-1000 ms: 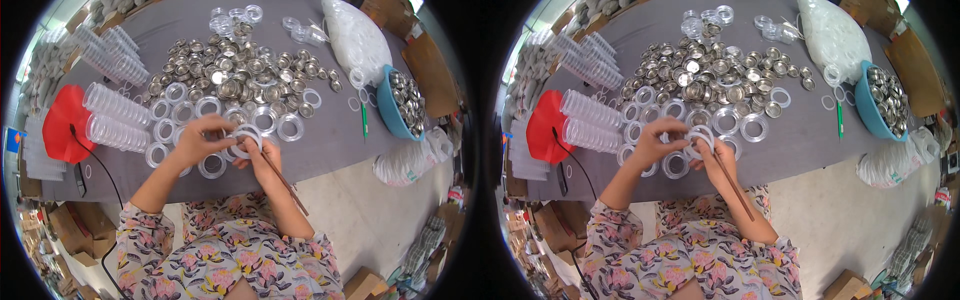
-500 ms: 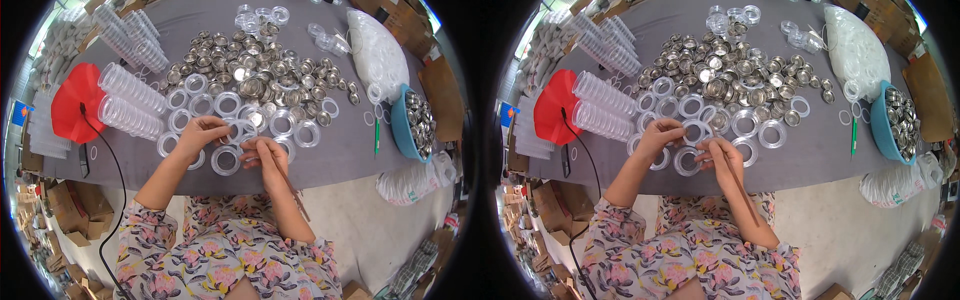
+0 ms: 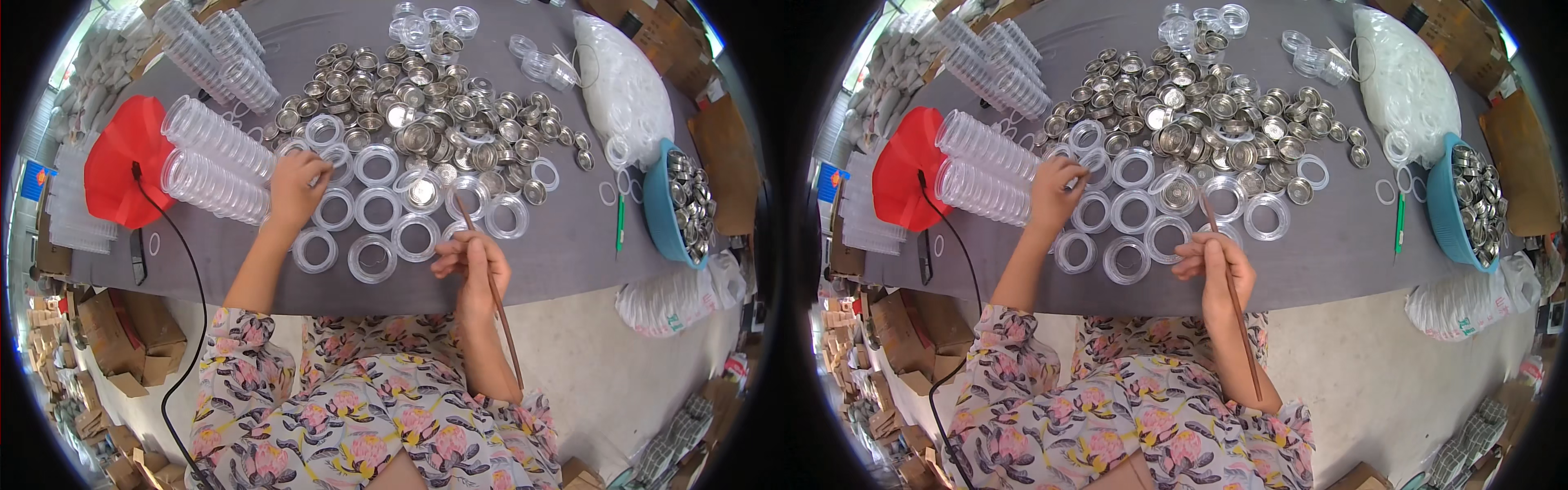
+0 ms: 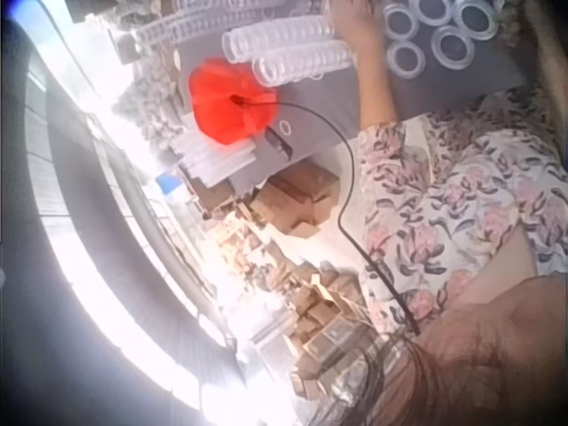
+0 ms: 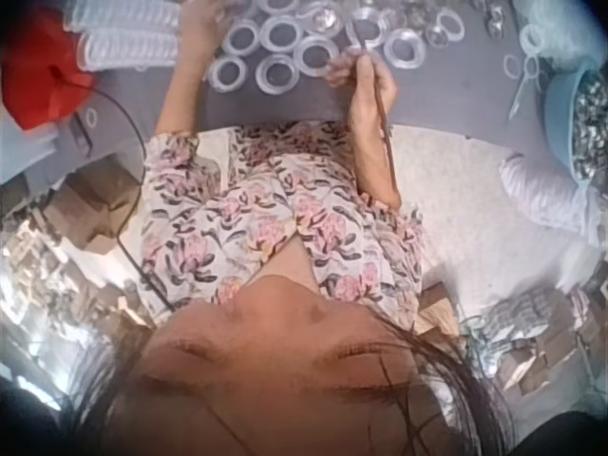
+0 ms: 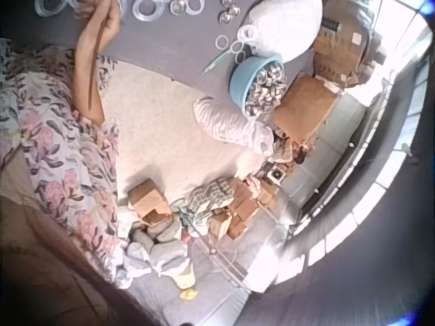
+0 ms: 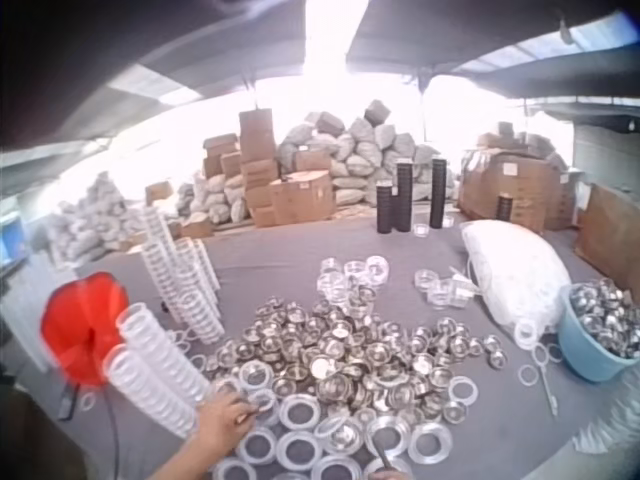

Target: The person assembles small plastic containers by placing metal lids and clear plastic rings onto the container bodies. They use a thin wooden stick to press the components into place and occasionally adjust the stacks of finished items on the table.

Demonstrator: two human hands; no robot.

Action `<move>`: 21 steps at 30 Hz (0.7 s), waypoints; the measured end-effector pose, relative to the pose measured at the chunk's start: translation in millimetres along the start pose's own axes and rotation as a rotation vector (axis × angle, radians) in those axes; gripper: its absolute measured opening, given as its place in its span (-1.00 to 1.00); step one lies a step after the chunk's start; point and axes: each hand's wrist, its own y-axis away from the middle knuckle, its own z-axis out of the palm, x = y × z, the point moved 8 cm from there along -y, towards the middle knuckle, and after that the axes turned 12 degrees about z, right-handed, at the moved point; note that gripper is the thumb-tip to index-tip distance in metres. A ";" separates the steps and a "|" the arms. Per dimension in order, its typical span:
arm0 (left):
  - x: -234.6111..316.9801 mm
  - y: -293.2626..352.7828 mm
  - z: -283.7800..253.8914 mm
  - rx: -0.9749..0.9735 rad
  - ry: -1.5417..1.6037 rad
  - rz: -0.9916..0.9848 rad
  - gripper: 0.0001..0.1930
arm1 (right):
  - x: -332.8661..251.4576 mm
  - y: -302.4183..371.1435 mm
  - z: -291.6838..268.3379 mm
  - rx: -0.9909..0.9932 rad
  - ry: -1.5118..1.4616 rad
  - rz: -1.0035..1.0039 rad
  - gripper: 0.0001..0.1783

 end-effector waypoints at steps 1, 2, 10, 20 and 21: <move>3.0 2.4 6.5 -0.091 -0.008 0.003 -0.91 | -3.3 2.0 -5.6 0.028 0.007 -0.019 -0.68; 2.7 4.4 9.3 -0.137 0.004 -0.009 -0.91 | -5.7 3.9 -12.0 0.058 0.015 -0.036 -0.68; -6.5 -2.0 27.6 -0.406 0.016 0.048 -0.89 | -26.1 12.8 -66.3 0.259 0.096 -0.234 -0.67; 67.4 -47.1 67.7 -0.348 0.466 -0.007 -0.82 | 4.6 32.5 -121.9 0.422 0.271 -0.272 -0.73; 65.3 -45.9 69.0 -0.342 0.454 -0.053 -0.83 | 9.6 33.7 -125.2 0.431 0.260 -0.264 -0.74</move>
